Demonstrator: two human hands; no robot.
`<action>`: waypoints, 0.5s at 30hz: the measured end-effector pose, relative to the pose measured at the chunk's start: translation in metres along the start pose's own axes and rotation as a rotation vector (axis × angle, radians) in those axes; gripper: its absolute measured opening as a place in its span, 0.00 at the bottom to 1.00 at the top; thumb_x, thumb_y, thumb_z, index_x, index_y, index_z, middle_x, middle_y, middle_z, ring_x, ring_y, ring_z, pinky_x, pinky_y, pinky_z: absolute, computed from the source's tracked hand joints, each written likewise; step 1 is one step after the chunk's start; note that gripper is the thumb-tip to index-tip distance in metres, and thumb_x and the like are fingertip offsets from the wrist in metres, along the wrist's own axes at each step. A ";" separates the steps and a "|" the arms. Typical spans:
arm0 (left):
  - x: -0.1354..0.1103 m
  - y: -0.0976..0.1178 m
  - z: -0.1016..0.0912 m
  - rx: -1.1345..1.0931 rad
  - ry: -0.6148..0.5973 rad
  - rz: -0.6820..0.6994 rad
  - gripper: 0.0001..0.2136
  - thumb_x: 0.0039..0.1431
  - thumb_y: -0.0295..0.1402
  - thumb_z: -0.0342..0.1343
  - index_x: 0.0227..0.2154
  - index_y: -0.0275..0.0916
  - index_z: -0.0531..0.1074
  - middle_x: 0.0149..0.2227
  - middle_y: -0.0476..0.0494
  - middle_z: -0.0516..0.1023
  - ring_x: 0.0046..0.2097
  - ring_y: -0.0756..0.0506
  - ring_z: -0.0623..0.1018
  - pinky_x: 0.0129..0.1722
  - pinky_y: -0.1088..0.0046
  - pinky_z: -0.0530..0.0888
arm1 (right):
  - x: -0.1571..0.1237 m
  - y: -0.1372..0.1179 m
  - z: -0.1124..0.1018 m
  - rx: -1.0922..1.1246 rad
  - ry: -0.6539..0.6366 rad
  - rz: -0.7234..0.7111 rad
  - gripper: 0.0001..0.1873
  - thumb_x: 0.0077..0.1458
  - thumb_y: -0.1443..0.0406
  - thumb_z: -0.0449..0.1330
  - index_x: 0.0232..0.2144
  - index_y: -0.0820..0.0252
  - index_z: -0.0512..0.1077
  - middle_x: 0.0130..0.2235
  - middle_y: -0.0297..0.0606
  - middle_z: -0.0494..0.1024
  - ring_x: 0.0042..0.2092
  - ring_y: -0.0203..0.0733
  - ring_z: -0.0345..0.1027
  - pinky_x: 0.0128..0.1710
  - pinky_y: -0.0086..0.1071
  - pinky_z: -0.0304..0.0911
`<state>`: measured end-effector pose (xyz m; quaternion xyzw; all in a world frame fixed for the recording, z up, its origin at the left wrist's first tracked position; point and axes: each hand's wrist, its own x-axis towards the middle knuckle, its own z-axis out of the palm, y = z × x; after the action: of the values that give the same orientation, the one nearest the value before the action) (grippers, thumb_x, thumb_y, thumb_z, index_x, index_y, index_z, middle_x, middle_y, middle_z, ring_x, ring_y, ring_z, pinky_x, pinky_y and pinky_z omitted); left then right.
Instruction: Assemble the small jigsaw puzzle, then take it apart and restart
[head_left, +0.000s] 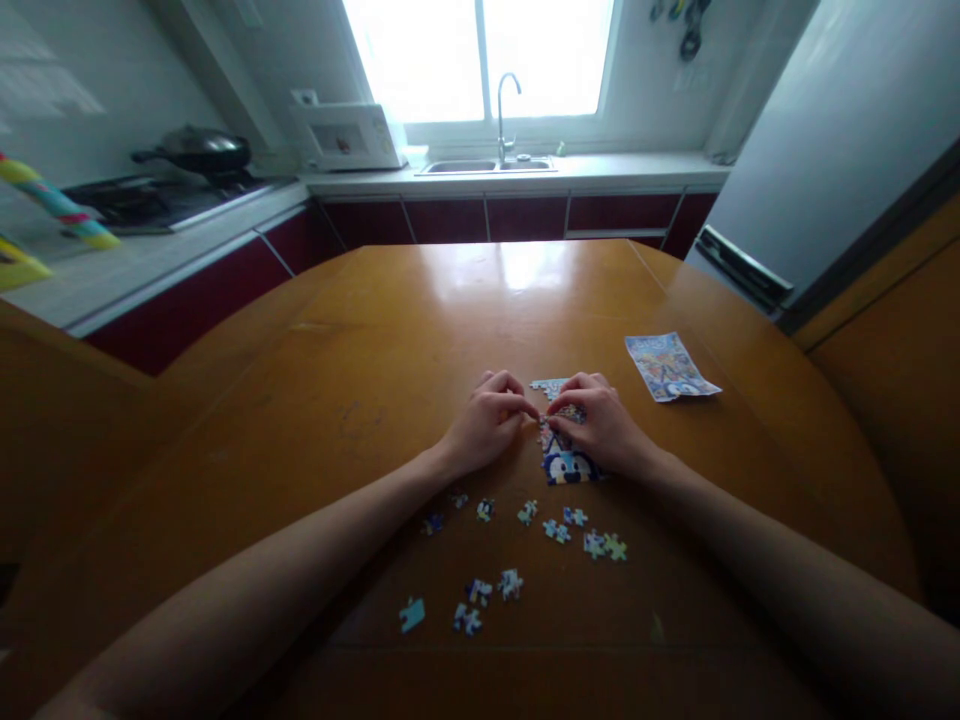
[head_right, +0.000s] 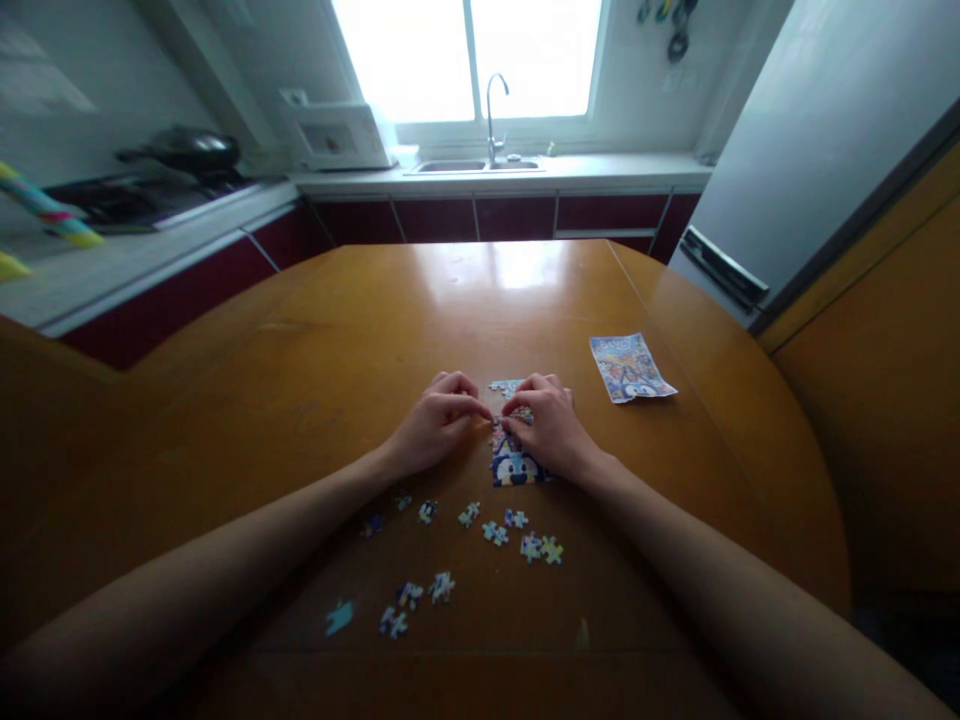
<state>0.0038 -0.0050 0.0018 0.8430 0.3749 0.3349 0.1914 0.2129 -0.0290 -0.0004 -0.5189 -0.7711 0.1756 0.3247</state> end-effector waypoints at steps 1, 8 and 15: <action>0.000 0.000 0.000 0.000 -0.011 0.006 0.14 0.56 0.19 0.55 0.29 0.44 0.82 0.34 0.46 0.72 0.42 0.45 0.70 0.46 0.65 0.70 | 0.000 0.000 0.000 0.000 -0.003 0.000 0.02 0.52 0.66 0.68 0.29 0.53 0.80 0.39 0.40 0.75 0.46 0.48 0.64 0.47 0.44 0.58; -0.002 -0.001 0.000 0.013 -0.058 0.026 0.13 0.57 0.21 0.58 0.32 0.47 0.83 0.36 0.45 0.73 0.43 0.44 0.69 0.45 0.64 0.70 | 0.001 0.003 0.000 0.022 0.014 -0.018 0.04 0.55 0.67 0.66 0.30 0.52 0.81 0.38 0.39 0.76 0.46 0.48 0.65 0.47 0.45 0.59; -0.002 0.000 -0.001 0.014 -0.054 0.021 0.13 0.57 0.21 0.58 0.32 0.47 0.83 0.36 0.45 0.73 0.43 0.44 0.69 0.46 0.63 0.70 | -0.002 0.004 -0.008 -0.059 0.030 -0.063 0.13 0.52 0.73 0.63 0.31 0.48 0.82 0.40 0.38 0.76 0.48 0.49 0.64 0.48 0.47 0.58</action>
<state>0.0024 -0.0064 0.0013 0.8570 0.3630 0.3113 0.1922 0.2217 -0.0298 0.0025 -0.5064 -0.7868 0.1348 0.3261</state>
